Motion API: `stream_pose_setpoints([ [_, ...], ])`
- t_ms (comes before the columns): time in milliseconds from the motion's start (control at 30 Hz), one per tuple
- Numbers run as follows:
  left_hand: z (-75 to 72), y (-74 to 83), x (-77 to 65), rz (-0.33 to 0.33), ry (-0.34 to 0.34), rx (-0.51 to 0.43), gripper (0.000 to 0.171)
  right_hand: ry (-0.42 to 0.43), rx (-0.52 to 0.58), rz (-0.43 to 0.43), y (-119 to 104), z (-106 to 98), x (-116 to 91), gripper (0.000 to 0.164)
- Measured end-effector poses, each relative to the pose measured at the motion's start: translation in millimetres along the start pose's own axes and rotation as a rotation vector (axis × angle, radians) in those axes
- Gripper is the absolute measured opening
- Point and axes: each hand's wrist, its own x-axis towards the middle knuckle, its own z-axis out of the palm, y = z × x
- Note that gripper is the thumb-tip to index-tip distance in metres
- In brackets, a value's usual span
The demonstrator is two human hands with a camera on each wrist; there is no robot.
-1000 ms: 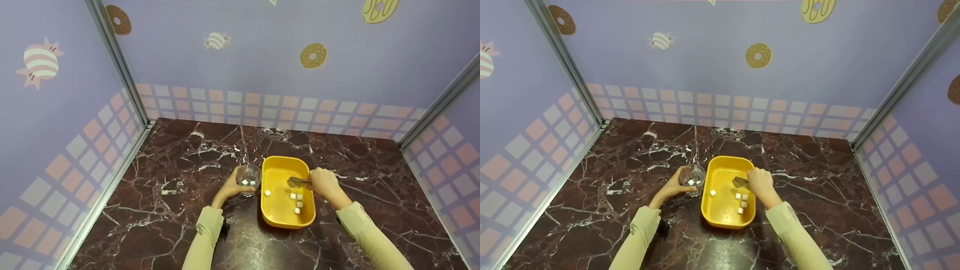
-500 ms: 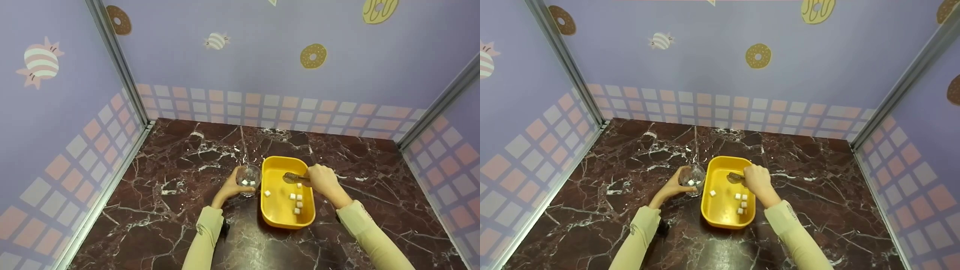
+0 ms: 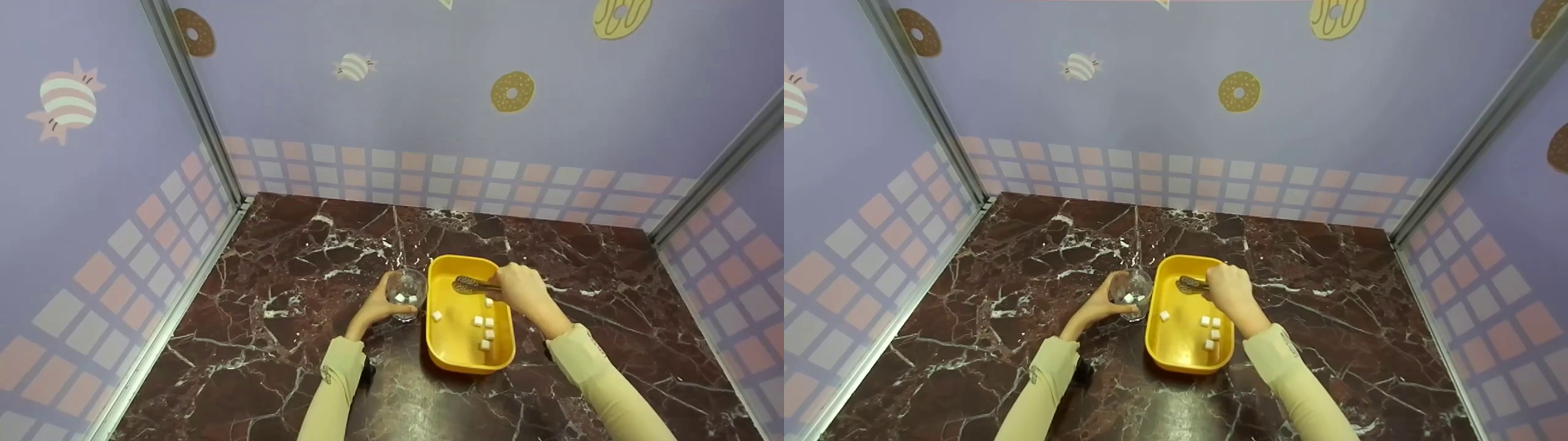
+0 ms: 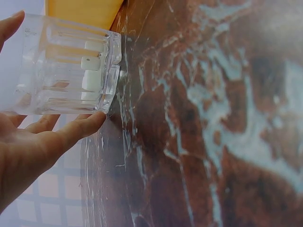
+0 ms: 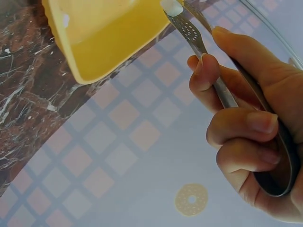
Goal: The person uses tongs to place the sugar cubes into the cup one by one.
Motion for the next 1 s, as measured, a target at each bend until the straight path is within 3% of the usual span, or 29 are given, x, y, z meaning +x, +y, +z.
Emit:
stream_pose_setpoints([
  [233, 0.5, 0.5, -0.6, -0.004, 0.017, 0.027, 0.08, -0.042, 0.032, -0.004, -8.2, -7.8, 6.8, 0.017],
  [500, 0.4, 0.3, 0.3, -0.021, 0.017, 0.075, 0.082, -0.008, 0.041, -0.032, -20.2, -12.4, 14.5, 0.017],
  [767, 0.7, -28.9, 13.9, -0.018, 0.025, 0.047, 0.085, -0.002, 0.066, -0.058, -35.4, -14.7, 22.4, 0.018],
  [1000, 0.5, -31.7, 15.9, -0.037, 0.025, 0.061, 0.088, -0.021, 0.075, -0.058, -45.4, -12.4, 26.2, 0.017],
])
